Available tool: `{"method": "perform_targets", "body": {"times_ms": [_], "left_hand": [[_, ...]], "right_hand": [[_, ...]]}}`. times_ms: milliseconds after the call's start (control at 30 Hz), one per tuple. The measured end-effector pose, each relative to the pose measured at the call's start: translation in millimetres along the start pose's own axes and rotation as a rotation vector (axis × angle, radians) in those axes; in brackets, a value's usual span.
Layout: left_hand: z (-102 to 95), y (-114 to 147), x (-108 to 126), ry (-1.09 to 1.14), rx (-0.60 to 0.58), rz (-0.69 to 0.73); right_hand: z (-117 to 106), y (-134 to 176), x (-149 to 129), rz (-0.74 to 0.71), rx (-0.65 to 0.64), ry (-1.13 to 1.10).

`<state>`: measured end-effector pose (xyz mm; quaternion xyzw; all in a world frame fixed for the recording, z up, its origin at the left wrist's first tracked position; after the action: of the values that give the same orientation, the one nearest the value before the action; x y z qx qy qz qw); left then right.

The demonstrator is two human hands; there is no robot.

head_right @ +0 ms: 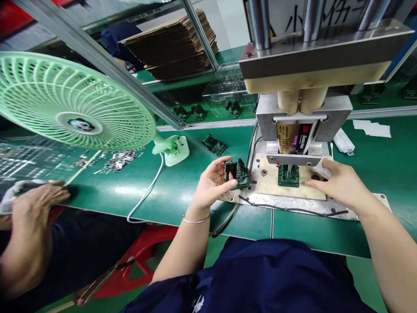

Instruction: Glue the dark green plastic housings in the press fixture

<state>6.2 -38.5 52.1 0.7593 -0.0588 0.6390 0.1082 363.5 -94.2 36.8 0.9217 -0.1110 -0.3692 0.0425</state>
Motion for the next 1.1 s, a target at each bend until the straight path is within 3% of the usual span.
{"method": "perform_targets", "body": {"times_ms": [1100], "left_hand": [[-0.1,1.7,-2.0,0.037,-0.019,-0.008]], "right_hand": [[2.3,-0.9,3.5,0.002,-0.051,0.039]]}}
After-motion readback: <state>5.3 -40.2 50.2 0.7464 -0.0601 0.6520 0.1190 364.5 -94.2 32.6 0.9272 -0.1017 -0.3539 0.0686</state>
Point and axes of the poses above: each hand's wrist, its own y-axis away from the middle knuckle, its own z-axis out of the palm, x = y × z, the point moved 7 cm from there along -y, towards the middle knuckle, and after that the axes turned 9 degrees about -z, right-handed, at the moved point
